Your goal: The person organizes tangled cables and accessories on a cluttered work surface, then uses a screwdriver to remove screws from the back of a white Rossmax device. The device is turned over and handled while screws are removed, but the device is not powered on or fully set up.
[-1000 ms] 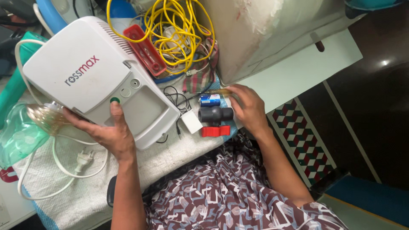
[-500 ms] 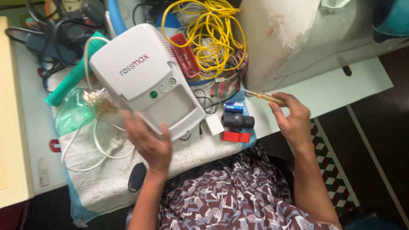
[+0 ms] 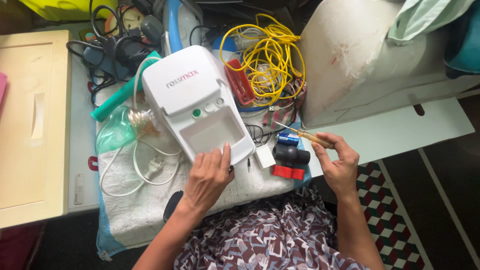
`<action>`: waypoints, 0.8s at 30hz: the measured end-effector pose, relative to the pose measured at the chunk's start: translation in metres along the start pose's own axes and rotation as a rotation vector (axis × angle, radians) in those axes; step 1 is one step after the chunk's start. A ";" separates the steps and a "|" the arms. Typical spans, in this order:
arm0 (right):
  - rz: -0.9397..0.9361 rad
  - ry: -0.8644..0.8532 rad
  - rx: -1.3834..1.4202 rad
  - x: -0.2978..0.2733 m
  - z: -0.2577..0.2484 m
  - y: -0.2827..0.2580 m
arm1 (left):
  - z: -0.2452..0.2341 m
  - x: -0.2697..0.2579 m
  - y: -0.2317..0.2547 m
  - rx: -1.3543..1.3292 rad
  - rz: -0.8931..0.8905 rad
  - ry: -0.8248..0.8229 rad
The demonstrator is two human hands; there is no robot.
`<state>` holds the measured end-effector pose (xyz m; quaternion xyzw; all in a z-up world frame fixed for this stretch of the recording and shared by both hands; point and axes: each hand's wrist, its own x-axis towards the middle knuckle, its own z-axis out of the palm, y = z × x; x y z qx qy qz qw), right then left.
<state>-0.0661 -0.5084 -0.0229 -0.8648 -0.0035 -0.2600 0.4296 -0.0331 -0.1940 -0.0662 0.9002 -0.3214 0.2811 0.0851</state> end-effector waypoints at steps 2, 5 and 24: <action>0.006 -0.009 0.009 -0.002 -0.003 0.002 | -0.026 0.006 -0.002 -0.058 -0.008 0.014; -0.015 -0.010 0.046 0.003 -0.001 0.004 | -0.047 0.040 -0.012 -0.100 0.031 -0.014; 0.045 -0.055 0.226 0.009 0.011 0.013 | -0.183 0.215 -0.150 -0.694 -0.478 -0.465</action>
